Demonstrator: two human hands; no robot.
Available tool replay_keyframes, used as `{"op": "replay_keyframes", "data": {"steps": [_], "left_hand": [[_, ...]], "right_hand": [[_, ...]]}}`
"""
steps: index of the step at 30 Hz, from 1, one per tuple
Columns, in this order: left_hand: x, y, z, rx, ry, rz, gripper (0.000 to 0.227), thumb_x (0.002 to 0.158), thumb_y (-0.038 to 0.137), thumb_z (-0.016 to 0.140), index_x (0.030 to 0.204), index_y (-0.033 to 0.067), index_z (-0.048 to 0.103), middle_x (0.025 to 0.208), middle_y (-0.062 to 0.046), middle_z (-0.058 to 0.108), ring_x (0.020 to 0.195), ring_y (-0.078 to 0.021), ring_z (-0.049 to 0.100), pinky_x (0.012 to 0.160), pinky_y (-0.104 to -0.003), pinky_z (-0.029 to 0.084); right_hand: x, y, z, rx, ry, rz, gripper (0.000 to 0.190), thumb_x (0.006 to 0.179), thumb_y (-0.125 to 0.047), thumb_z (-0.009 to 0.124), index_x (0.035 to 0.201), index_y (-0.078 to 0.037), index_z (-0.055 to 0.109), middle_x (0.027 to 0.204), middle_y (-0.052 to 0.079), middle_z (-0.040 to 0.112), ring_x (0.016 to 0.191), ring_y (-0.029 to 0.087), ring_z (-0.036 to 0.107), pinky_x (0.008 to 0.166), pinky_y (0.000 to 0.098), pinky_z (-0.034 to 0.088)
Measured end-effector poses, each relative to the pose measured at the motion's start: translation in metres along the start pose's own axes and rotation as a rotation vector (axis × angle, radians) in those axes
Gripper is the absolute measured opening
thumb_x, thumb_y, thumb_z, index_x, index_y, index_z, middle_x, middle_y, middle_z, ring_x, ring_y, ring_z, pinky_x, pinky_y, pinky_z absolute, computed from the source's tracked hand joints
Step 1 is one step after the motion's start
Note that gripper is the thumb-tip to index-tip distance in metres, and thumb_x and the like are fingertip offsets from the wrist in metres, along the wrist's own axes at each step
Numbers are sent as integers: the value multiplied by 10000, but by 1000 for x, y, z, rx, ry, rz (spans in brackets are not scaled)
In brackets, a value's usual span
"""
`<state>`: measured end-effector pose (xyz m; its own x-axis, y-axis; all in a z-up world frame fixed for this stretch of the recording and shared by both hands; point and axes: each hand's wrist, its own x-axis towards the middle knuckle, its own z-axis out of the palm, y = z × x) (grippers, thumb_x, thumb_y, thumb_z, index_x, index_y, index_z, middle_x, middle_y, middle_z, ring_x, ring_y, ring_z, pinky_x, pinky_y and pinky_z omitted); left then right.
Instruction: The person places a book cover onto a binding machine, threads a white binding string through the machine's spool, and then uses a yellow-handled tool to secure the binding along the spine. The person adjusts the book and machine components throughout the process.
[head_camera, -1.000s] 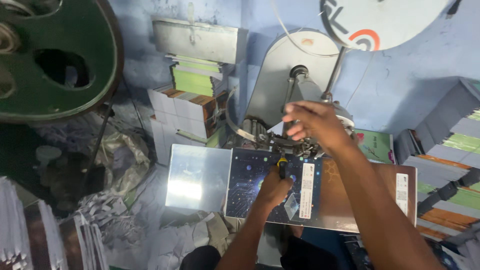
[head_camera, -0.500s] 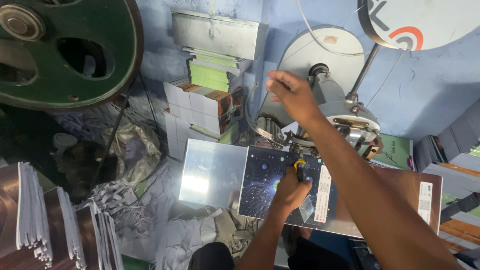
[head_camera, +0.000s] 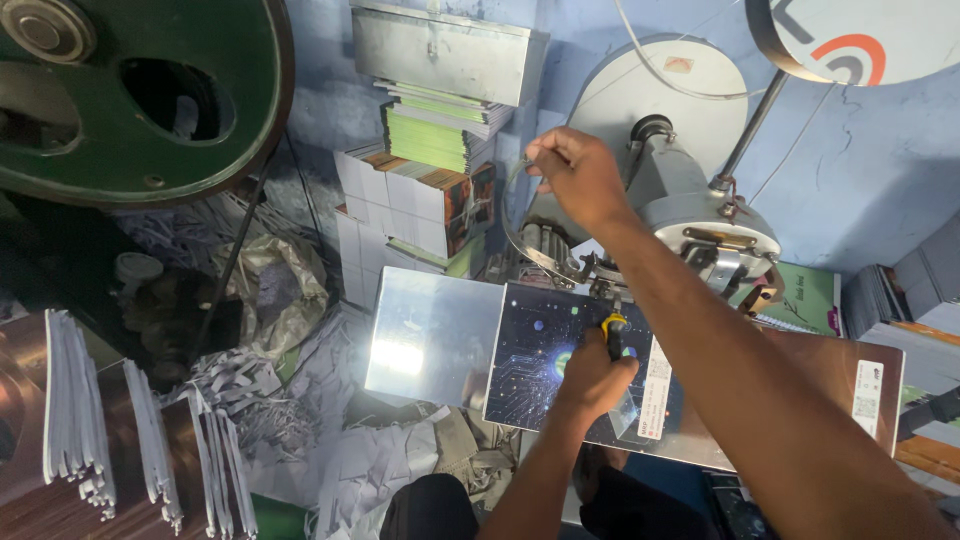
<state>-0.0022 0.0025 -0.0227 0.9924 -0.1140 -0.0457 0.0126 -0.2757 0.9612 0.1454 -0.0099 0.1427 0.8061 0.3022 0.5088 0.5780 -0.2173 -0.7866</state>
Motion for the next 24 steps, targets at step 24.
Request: {"op": "replay_keyframes", "data": {"steps": [24], "left_hand": [[-32,-5,-20,-10,73,-18,495,820,247,665,1224,-14,551,1031,-263,722,978,-404,728,858,-452,549]], "right_hand": [[-100,-21,-41,31,95,-58,355,1027,-27,576,1377,10,536,1273,157,670,865,177,727,731,274,574]]}}
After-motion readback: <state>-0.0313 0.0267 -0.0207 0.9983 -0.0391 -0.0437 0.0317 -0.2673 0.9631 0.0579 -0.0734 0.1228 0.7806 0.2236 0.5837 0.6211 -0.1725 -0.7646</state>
